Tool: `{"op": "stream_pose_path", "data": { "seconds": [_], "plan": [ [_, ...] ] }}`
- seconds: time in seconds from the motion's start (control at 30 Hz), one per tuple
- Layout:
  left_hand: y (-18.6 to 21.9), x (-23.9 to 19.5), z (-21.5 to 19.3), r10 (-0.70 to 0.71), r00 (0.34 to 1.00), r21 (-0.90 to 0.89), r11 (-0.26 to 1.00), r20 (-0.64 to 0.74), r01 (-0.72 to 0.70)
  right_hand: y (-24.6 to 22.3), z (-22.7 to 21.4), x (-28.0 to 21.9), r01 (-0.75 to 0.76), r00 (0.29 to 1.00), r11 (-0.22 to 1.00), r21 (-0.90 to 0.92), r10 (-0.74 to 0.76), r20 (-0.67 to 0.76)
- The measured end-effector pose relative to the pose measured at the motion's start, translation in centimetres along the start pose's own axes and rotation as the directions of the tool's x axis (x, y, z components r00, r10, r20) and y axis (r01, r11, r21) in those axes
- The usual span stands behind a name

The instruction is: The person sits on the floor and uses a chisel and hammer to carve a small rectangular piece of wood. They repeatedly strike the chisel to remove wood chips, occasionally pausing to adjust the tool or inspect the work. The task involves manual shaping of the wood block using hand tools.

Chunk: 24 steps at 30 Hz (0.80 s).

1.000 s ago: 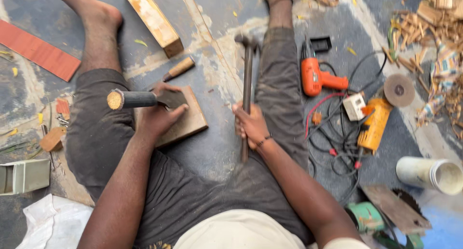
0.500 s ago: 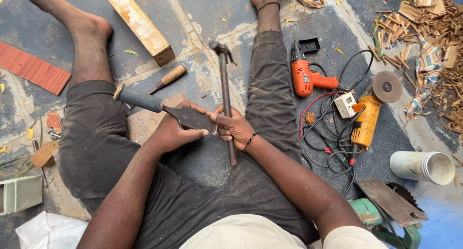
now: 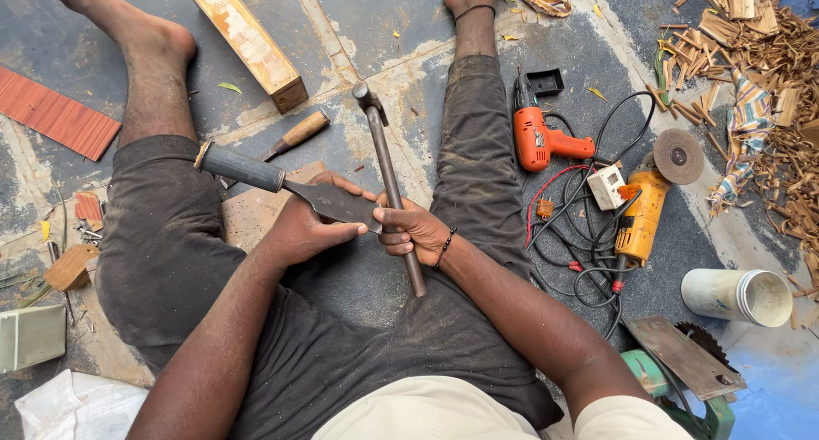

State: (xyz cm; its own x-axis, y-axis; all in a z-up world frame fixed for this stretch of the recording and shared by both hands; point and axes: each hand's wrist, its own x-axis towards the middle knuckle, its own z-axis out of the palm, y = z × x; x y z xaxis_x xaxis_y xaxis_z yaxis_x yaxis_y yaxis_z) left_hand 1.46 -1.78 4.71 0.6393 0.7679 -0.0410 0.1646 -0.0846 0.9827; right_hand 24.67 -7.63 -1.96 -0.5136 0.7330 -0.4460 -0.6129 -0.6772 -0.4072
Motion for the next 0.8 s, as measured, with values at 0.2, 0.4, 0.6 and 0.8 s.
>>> {"op": "stream_pose_path", "data": {
  "seconds": [0.2, 0.4, 0.6, 0.8],
  "plan": [
    [-0.5, 0.4, -0.2, 0.005, 0.995, 0.028, 1.0, -0.102, -0.002, 0.1, 0.2, -0.3, -0.044, 0.997, 0.997, -0.069, 0.048, 0.057],
    [-2.0, -0.2, -1.5, -0.017, 0.944, 0.096, 0.994, -0.331, 0.051, 0.6, 0.1, -0.1, -0.064, 0.995, 0.98, -0.186, 0.049, -0.085],
    [-3.8, -1.9, -0.3, -0.123, 0.873, 0.266, 0.924, -0.471, 0.274, 0.4, -0.8, 1.0, -0.093, 0.97, 0.982, -0.167, 0.051, -0.239],
    [-4.2, -3.5, 1.4, -0.186, 0.863, 0.255, 0.907, -0.47, 0.334, 0.1, -1.4, 0.8, -0.097, 0.964, 0.981, -0.167, 0.05, -0.262]
  ]
}}
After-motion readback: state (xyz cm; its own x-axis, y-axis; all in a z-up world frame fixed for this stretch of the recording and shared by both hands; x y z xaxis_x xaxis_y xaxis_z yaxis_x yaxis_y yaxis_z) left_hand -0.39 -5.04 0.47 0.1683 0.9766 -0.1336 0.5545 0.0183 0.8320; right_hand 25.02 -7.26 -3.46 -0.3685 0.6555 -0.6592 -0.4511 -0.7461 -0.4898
